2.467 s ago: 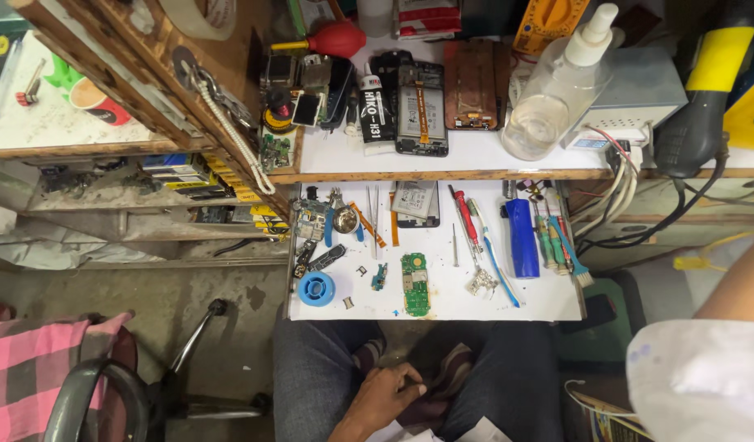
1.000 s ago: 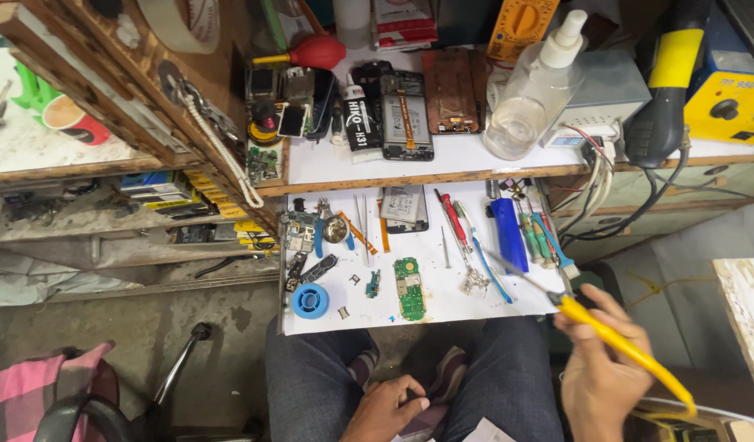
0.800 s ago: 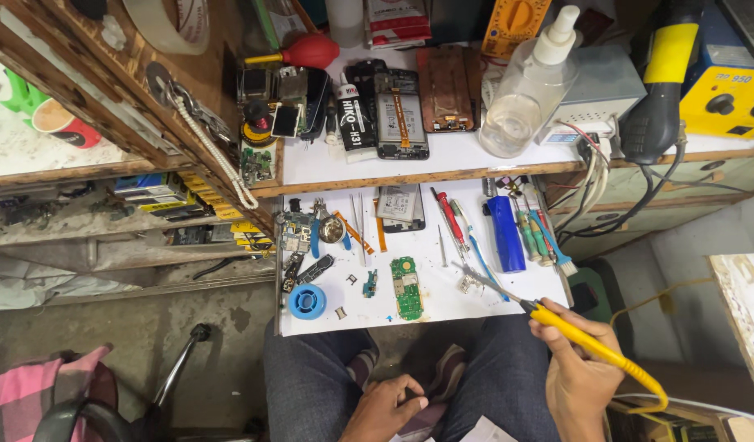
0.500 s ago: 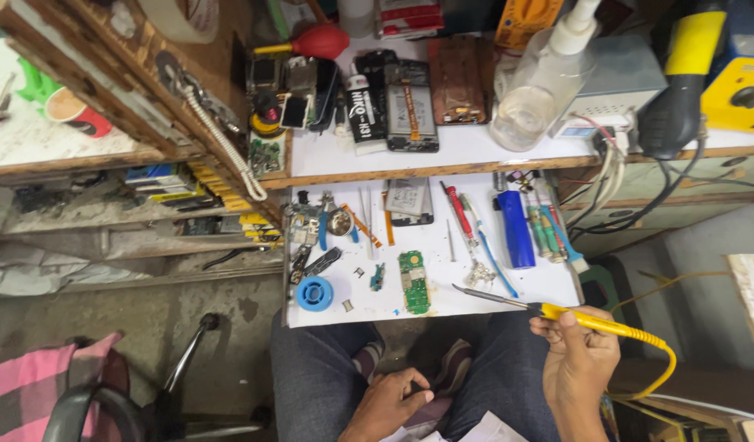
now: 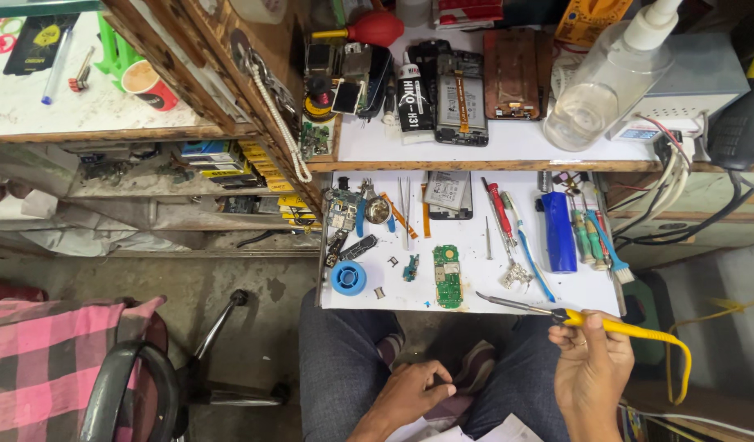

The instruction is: The person sits at a repair workbench and solders a small green circuit board using a yellow soldering iron, holding a blue spool of solder wire in the other hand. They reach up to the shelf for supplies, apply solder to points on the board, and continue working on the board with the iron throughout the clip.

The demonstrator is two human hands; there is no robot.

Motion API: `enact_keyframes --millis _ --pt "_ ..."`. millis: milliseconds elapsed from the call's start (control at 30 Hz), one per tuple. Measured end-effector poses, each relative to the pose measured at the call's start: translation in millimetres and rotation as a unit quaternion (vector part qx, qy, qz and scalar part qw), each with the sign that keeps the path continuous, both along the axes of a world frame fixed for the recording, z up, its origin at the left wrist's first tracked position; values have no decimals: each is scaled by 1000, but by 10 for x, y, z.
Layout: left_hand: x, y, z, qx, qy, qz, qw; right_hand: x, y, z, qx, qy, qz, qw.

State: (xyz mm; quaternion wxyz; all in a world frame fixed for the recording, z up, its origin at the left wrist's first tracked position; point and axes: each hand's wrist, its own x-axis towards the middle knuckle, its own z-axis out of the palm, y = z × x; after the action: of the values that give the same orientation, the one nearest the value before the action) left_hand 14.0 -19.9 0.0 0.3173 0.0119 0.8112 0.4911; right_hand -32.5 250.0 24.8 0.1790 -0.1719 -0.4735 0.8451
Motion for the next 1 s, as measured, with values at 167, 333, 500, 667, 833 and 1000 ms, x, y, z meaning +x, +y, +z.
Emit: enact_keyframes --millis 167,333,500,667,833,1000 --pt "44 -3 -1 7 6 1 1000 30 -17 4 -8 -3 0 1000" --pt "106 -5 -162 21 48 -8 999 59 3 37 -4 -4 4 1000" --pt "182 13 -367 25 84 -27 996 127 32 71 -7 -3 17 1000" --pt "336 -28 -297 13 98 -33 995 248 1 163 -24 -14 34 999" --pt "402 49 -387 -48 130 -61 988 277 17 177 -34 -6 41 999" --pt "461 330 -748 -141 221 -221 939 320 60 151 -44 -1 46 998"
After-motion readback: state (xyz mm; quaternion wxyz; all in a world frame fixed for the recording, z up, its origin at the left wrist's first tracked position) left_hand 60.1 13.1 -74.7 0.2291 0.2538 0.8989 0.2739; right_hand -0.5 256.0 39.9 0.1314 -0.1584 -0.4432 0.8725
